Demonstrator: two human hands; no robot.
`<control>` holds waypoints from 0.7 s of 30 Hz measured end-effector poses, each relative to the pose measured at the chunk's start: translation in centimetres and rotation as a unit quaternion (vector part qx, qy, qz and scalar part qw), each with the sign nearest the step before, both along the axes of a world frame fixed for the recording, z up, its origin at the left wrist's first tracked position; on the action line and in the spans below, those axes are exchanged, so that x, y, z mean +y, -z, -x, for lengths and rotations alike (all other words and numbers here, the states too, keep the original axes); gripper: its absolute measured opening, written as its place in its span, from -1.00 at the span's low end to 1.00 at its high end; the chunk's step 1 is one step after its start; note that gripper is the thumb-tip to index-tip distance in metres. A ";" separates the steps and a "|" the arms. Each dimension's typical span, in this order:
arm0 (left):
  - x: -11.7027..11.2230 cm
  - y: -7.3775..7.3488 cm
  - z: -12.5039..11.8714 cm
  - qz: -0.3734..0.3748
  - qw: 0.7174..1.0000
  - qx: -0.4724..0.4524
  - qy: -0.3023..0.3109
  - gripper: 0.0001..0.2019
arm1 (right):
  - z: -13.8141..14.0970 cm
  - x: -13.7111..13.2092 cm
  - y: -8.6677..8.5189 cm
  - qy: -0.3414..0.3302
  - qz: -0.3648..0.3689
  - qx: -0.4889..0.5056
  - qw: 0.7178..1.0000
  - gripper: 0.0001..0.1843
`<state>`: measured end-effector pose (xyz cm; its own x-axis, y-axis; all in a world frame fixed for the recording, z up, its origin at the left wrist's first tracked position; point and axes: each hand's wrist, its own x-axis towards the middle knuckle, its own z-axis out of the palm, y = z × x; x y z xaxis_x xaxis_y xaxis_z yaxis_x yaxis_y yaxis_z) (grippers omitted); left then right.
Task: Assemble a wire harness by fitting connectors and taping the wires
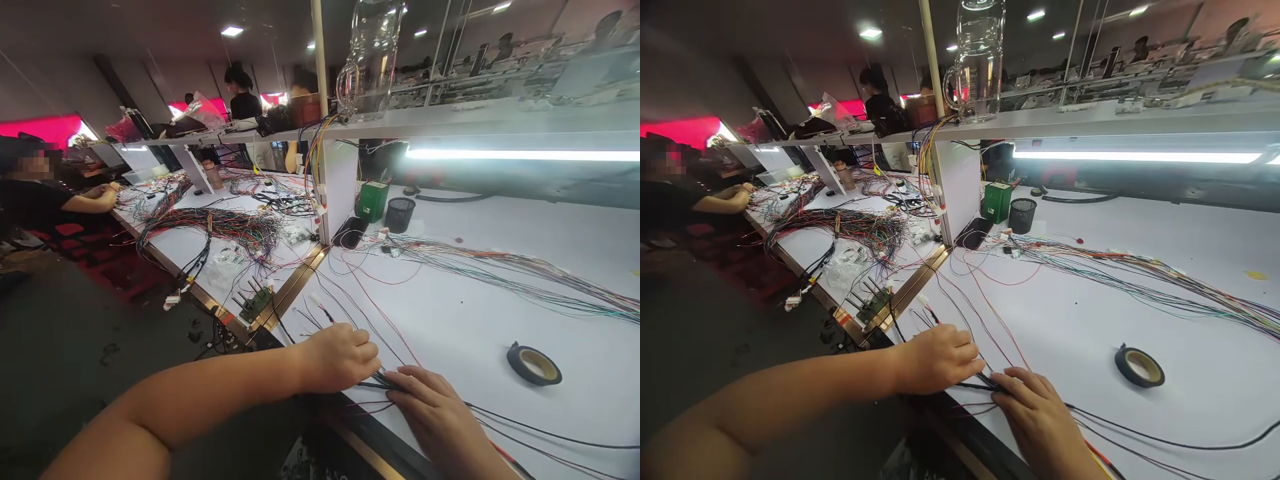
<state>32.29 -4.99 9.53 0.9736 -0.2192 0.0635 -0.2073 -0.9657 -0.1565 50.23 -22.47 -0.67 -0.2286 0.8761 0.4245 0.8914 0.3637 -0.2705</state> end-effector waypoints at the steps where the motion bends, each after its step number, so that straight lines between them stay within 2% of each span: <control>1: -0.6 0.3 0.6 0.008 1.000 0.010 -0.025 -0.83 | 0.0 0.0 -0.2 -0.004 0.005 -0.009 1.000 -0.69; 6: -2.0 4.7 3.7 0.102 0.987 0.028 -0.124 -0.70 | 0.0 -0.3 -0.4 -0.014 0.023 -0.054 0.998 -0.68; 9: -1.7 6.3 3.7 0.137 0.973 0.015 -0.185 -0.68 | 0.1 -1.1 0.0 -0.019 0.032 -0.089 0.995 -0.63; 12: -1.3 6.6 2.0 0.142 0.966 0.009 -0.217 -0.67 | -0.3 -1.8 0.4 0.005 0.024 -0.109 0.994 -0.58; 15: -1.2 6.7 -0.7 0.136 0.964 -0.002 -0.229 -0.67 | -1.5 -1.7 0.5 0.064 0.018 -0.117 0.991 -0.58; 19: -1.5 7.7 -3.6 0.160 0.957 -0.029 -0.241 -0.68 | -3.0 -0.6 -0.3 0.160 0.007 -0.098 0.982 -0.62; 21: -1.7 8.2 -4.1 0.165 0.954 -0.044 -0.245 -0.67 | -3.0 -0.3 -0.8 0.168 0.004 -0.083 0.982 -0.63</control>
<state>36.34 -6.74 1.35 0.9422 0.3064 0.1358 0.2811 -0.9431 0.1775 53.27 -22.73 0.11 0.0081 0.9168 0.3992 0.9928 0.0403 -0.1127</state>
